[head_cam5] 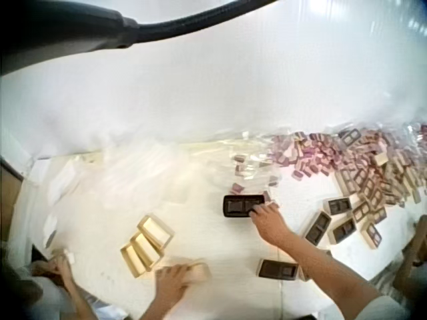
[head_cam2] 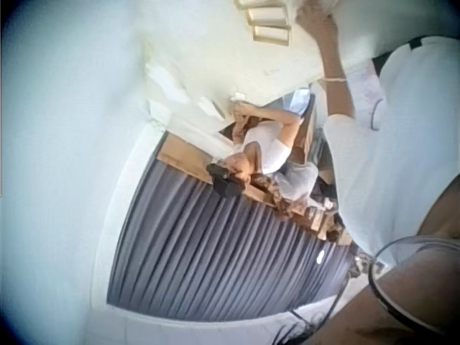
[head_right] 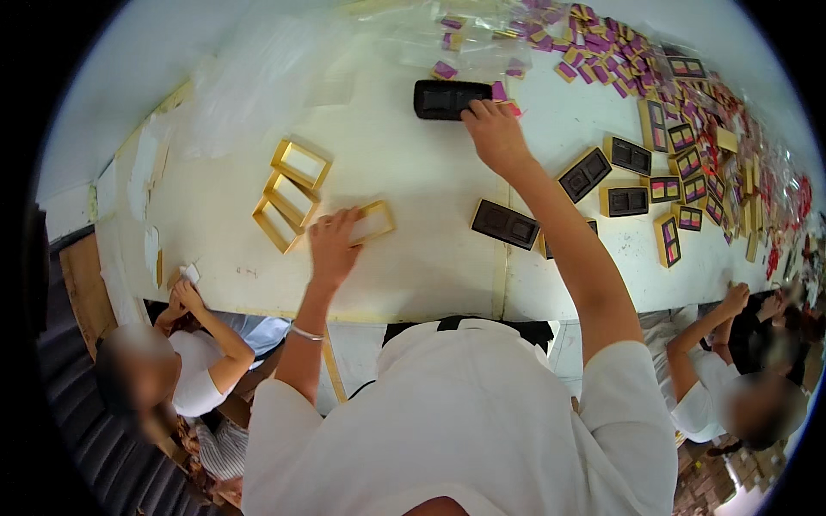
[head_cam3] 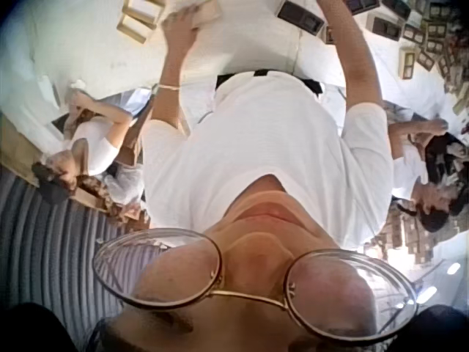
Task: The person assembles small cosmetic compacts by placing colored inserts into black trays and closing them with gold frames. The person repeatedly picks up inserts, positions them in trays, and secures the frames, working at a shared table with other workers.
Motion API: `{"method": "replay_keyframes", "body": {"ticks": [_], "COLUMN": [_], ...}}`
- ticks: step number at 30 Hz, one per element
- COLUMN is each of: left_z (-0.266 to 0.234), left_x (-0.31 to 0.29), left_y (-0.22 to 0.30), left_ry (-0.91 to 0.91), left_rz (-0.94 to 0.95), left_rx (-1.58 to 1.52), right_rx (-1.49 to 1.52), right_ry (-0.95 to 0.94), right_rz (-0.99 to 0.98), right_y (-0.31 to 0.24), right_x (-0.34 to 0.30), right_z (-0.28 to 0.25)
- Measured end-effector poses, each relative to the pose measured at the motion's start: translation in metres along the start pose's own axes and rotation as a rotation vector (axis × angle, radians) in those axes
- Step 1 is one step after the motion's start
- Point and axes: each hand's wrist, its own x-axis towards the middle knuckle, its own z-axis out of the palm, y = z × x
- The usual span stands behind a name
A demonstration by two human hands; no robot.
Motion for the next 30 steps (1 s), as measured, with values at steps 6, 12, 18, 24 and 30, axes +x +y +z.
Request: {"method": "replay_keyframes", "body": {"ticks": [6, 12, 18, 24, 30], "left_z": [0.016, 0.011, 0.024, 0.021, 0.029], "left_x": [0.058, 0.064, 0.093, 0.112, 0.116], "left_y": [0.083, 0.067, 0.073, 0.080, 0.082], "left_ry": [0.171, -0.077, -0.067, -0.074, -0.020], "left_rz": [0.154, 0.037, 0.083, 0.132, 0.095], "left_rx": [-0.119, -0.242, -0.611, -0.661, -0.622], "right_rx": [0.067, 0.482, 1.119, 0.859, 0.276], "right_ry": [-0.051, 0.114, -0.506, -0.587, -0.141], "right_rz": [0.099, 0.190, 0.648, 0.905, 0.488], "right_y": [0.012, -0.014, -0.010, -0.003, -0.032], "right_x": [0.009, 0.009, -0.045, -0.040, -0.037], "right_z": [0.012, -0.045, -0.046, -0.017, 0.020]}}
